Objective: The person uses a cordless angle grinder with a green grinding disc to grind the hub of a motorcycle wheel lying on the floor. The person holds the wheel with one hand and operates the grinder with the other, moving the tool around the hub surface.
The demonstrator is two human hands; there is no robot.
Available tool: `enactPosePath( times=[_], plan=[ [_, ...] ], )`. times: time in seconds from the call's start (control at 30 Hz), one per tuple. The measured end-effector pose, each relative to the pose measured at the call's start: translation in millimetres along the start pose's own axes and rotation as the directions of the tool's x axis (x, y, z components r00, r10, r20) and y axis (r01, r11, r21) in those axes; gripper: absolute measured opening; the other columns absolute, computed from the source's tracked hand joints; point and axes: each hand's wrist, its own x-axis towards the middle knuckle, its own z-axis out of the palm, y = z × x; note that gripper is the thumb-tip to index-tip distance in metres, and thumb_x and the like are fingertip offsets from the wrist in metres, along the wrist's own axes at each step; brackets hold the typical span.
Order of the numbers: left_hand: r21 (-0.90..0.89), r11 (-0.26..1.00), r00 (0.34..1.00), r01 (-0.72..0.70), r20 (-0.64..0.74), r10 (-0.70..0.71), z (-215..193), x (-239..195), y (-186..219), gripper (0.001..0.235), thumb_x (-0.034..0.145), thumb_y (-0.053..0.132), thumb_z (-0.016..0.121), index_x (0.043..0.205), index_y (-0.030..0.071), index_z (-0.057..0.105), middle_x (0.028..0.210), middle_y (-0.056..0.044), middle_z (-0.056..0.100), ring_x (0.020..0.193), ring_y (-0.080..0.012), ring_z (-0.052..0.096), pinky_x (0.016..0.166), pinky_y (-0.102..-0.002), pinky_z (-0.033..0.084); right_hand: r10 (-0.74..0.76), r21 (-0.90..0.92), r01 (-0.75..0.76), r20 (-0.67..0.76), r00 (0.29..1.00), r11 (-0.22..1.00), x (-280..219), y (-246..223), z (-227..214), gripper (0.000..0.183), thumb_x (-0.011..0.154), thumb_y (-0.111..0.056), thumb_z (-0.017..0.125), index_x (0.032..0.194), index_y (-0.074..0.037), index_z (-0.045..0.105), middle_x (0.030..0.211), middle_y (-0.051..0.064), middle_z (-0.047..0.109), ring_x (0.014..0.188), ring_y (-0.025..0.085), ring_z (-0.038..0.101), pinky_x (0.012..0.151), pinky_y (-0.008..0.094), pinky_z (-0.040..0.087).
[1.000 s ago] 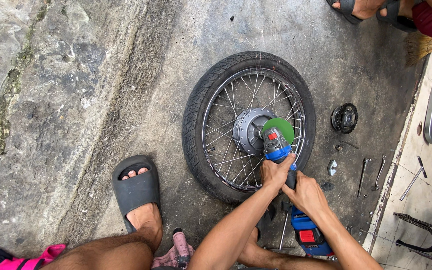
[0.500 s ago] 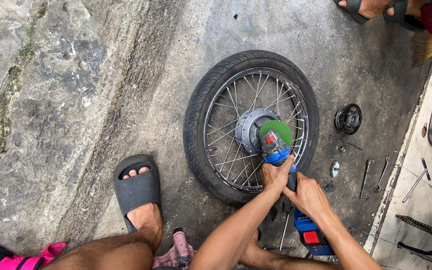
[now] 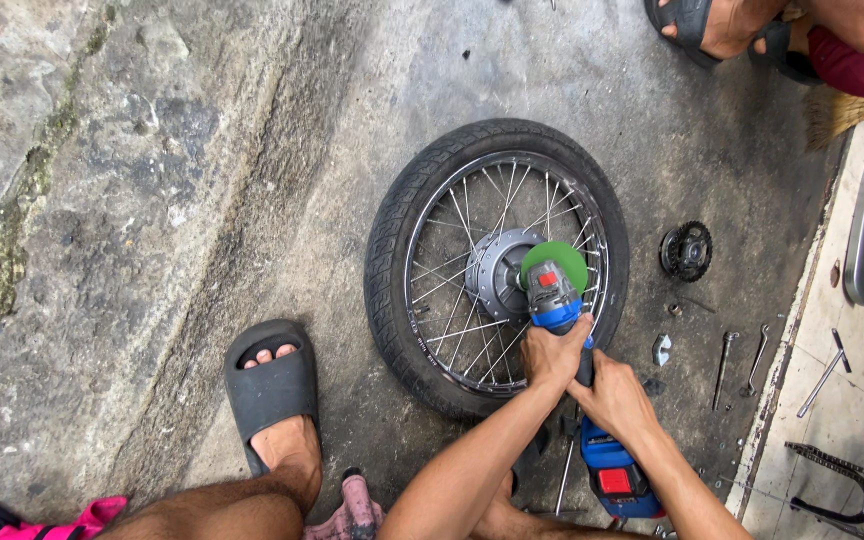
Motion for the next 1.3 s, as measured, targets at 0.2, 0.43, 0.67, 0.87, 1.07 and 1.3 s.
enactPosePath(
  times=[0.2, 0.43, 0.67, 0.87, 1.07, 1.3],
  plan=[
    [0.288, 0.947, 0.984, -0.142, -0.061, 0.167, 26.4, 29.8, -26.8, 0.071, 0.075, 0.077, 0.064, 0.093, 0.009, 0.076, 0.105, -0.022, 0.073, 0.110, -0.0415, 0.065, 0.093, -0.049, 0.050, -0.007, 0.067, 0.008, -0.010, 1.000, 0.998, 12.0, 23.5, 20.3, 0.040, 0.082, -0.047, 0.068, 0.089, -0.008, 0.063, 0.091, 0.020, 0.077, 0.095, 0.041, 0.071, 0.074, 0.046, 0.051],
    [0.363, 0.762, 0.843, -0.535, 0.177, 0.508, 18.9, 42.5, -29.5, 0.072, 0.082, 0.079, 0.051, 0.105, 0.013, 0.069, 0.099, -0.019, 0.073, 0.097, -0.0415, 0.068, 0.078, -0.049, 0.049, 0.141, 0.278, -0.130, -0.021, 0.990, 0.952, 8.8, 29.4, 6.9, 0.033, 0.076, -0.042, 0.067, 0.093, -0.013, 0.069, 0.087, 0.010, 0.079, 0.078, 0.025, 0.073, 0.070, 0.037, 0.050],
    [0.410, 0.479, 0.567, -0.776, 0.122, 0.815, -40.6, 67.4, 17.0, 0.075, 0.092, 0.068, 0.027, 0.099, 0.007, 0.071, 0.091, -0.012, 0.069, 0.079, -0.0259, 0.066, 0.066, -0.042, 0.052, 0.281, 0.420, -0.245, -0.023, 0.960, 0.874, 0.4, 31.9, 2.1, 0.035, 0.075, -0.041, 0.070, 0.099, -0.017, 0.076, 0.089, 0.006, 0.082, 0.088, 0.020, 0.076, 0.080, 0.033, 0.053],
    [0.963, -0.120, 0.648, -0.241, 0.252, 0.719, -137.9, 136.3, 60.8, 0.036, 0.097, 0.011, 0.045, 0.130, 0.006, 0.059, 0.122, -0.014, 0.067, 0.112, -0.0303, 0.063, 0.096, -0.045, 0.051, 0.318, 0.475, -0.264, -0.036, 0.947, 0.840, -19.2, 29.0, -11.6, 0.030, 0.072, -0.039, 0.069, 0.089, -0.014, 0.073, 0.077, 0.007, 0.079, 0.079, 0.020, 0.072, 0.075, 0.034, 0.051],
    [0.899, -0.438, 0.715, -0.012, 0.314, 0.624, -154.1, 135.6, 37.7, 0.041, 0.102, 0.019, 0.031, 0.118, 0.018, 0.069, 0.120, -0.005, 0.070, 0.118, -0.0259, 0.054, 0.095, -0.049, 0.034, 0.327, 0.612, -0.166, -0.161, 0.931, 0.774, -52.9, 20.8, -36.4, 0.036, 0.067, -0.036, 0.078, 0.086, -0.005, 0.077, 0.074, 0.024, 0.074, 0.091, 0.042, 0.074, 0.080, 0.049, 0.053],
    [0.897, -0.432, 0.846, 0.094, 0.157, 0.510, -170.1, 180.9, -6.3, 0.049, 0.103, 0.030, 0.024, 0.130, 0.018, 0.063, 0.136, -0.007, 0.062, 0.127, -0.0321, 0.048, 0.091, -0.049, 0.035, 0.340, 0.830, 0.080, -0.312, 0.887, 0.552, -142.0, -16.7, -94.8, 0.018, 0.076, -0.022, 0.077, 0.073, -0.005, 0.071, 0.048, 0.018, 0.065, 0.054, 0.028, 0.064, 0.055, 0.035, 0.048]
  ],
)
